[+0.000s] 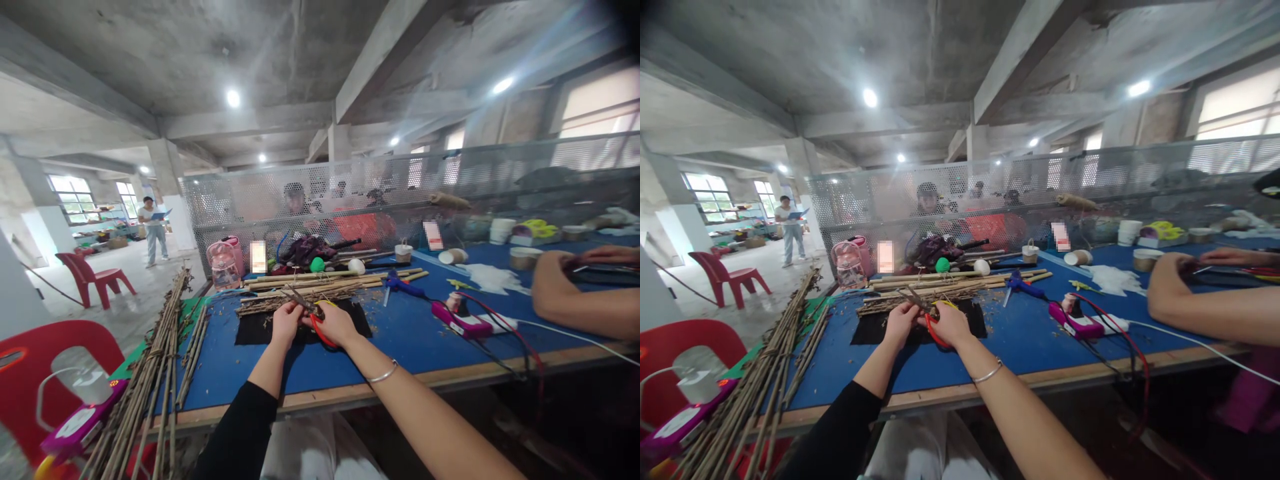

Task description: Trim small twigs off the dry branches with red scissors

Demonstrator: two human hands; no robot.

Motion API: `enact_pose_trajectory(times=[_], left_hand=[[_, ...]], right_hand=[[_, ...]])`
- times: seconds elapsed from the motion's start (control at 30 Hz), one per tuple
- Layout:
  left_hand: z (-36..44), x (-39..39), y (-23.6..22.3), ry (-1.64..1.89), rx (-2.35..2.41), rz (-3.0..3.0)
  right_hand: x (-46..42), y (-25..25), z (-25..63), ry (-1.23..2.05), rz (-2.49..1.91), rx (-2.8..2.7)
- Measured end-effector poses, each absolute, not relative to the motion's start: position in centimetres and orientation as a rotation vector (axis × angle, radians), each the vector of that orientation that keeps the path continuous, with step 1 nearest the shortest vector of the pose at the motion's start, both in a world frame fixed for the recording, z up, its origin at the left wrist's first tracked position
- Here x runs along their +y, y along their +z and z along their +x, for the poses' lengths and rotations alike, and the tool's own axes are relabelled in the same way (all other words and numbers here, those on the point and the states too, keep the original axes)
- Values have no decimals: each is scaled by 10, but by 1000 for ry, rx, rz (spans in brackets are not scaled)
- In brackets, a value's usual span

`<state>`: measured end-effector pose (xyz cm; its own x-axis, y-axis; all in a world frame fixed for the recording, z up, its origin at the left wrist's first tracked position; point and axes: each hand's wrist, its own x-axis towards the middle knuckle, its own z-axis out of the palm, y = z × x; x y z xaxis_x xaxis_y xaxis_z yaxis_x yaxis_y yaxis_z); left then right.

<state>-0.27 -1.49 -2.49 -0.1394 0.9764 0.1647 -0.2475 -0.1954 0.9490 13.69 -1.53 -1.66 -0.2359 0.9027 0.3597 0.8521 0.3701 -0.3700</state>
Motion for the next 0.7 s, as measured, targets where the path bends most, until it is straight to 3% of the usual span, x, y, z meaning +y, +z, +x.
enact_pose_trajectory(times=[0.7], left_hand=[[-3,-14,-25,1516,910,928]], right_hand=[[-13,-17,137,3,-1415,-2118]])
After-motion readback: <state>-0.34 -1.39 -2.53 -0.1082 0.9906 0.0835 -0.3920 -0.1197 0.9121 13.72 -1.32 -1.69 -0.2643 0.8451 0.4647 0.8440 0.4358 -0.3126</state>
